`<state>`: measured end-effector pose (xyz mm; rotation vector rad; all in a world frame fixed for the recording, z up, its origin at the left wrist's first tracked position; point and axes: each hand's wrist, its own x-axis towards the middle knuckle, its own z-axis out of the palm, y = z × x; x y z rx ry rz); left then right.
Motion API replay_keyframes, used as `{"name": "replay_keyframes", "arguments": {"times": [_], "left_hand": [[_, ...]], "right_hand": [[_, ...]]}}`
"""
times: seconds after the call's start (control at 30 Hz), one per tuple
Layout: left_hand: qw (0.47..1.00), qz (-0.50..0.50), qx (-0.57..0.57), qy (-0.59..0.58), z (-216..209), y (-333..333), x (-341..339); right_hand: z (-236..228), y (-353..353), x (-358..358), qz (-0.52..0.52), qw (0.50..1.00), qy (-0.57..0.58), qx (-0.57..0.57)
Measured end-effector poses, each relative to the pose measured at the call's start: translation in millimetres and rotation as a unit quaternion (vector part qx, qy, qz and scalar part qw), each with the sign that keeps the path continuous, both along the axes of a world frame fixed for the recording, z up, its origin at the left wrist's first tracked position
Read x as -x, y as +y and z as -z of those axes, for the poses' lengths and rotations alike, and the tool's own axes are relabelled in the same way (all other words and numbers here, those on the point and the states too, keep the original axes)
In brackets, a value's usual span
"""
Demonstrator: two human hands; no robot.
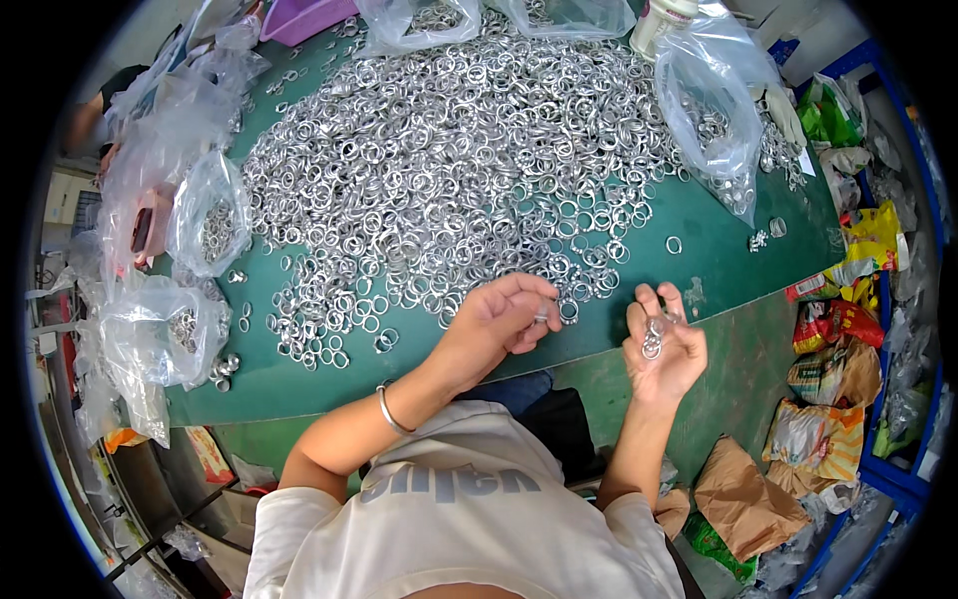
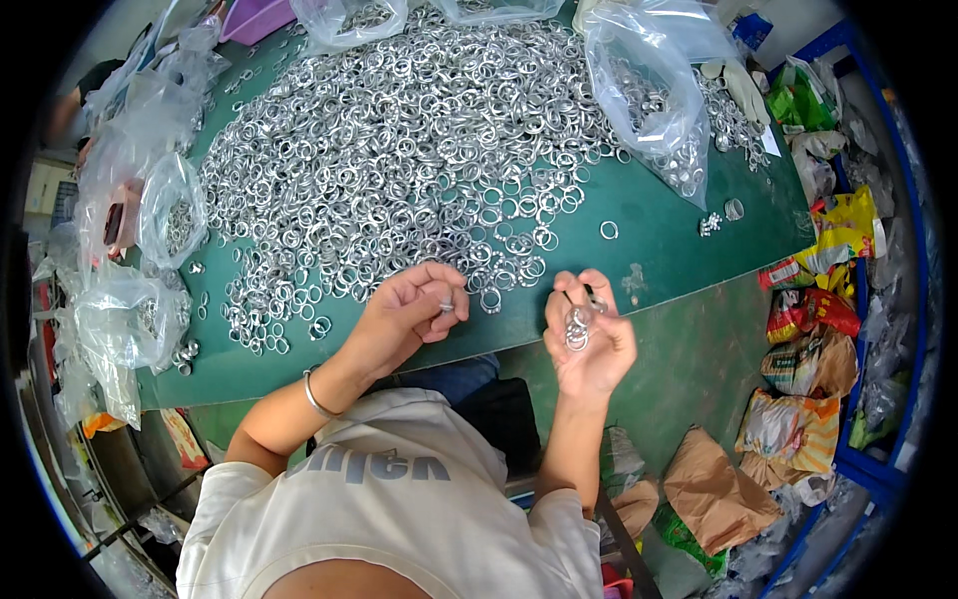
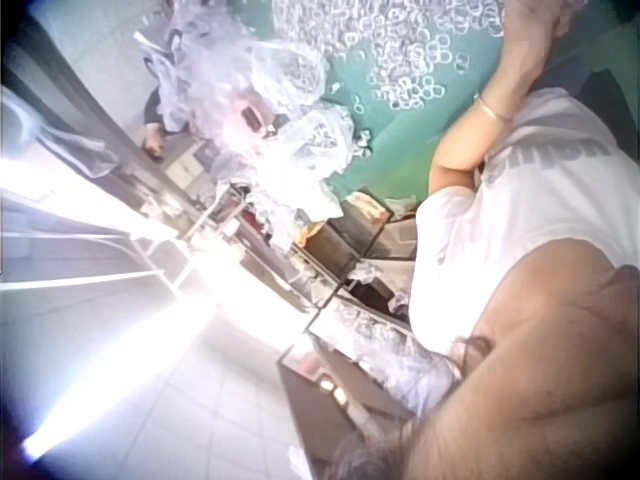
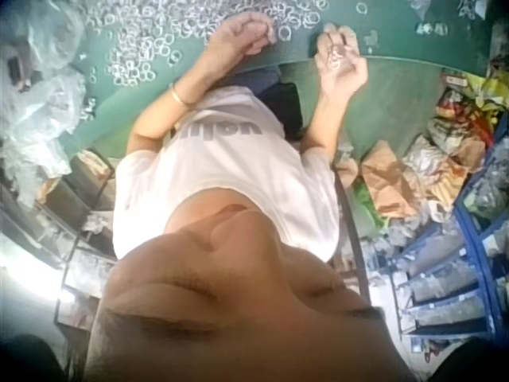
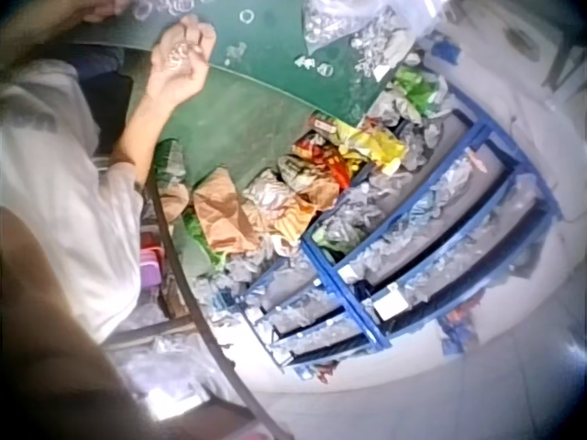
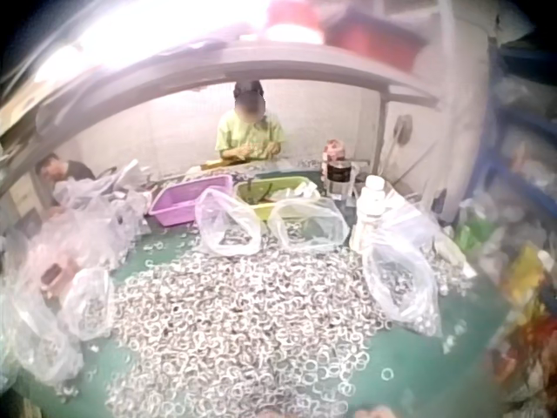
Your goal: The person sorts through a large pile of small silver metal rings by hand, selecting individual rings and placing them into a smaller grouped pile on the table.
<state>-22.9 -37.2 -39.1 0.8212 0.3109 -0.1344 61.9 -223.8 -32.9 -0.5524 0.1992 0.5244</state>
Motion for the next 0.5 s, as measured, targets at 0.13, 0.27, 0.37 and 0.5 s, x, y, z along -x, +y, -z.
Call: {"name": "replay_keyframes", "arguments": {"times": [0.13, 0.27, 0.37, 0.5], "left_hand": [[0.997, -0.054, 0.033, 0.033, -3.8, 0.2, -1.9], [0.995, -0.069, -0.078, 0.009, 2.9, -2.1, -2.6], [0.842, 0.005, -0.533, -0.079, -9.8, -2.3, -11.5], [0.736, -0.053, -0.651, -0.177, 1.1, -5.9, -26.2]], "right_hand": [[21.0, -11.4, -13.0, -0.004, 0.965, -0.111, 0.24], [25.1, 13.9, -12.7, 0.041, 0.6, -0.409, 0.686], [19.6, 21.7, -12.6, -0.006, 0.532, -0.436, 0.726], [33.0, 7.3, -18.3, 0.004, 0.754, -0.341, 0.561]]}}
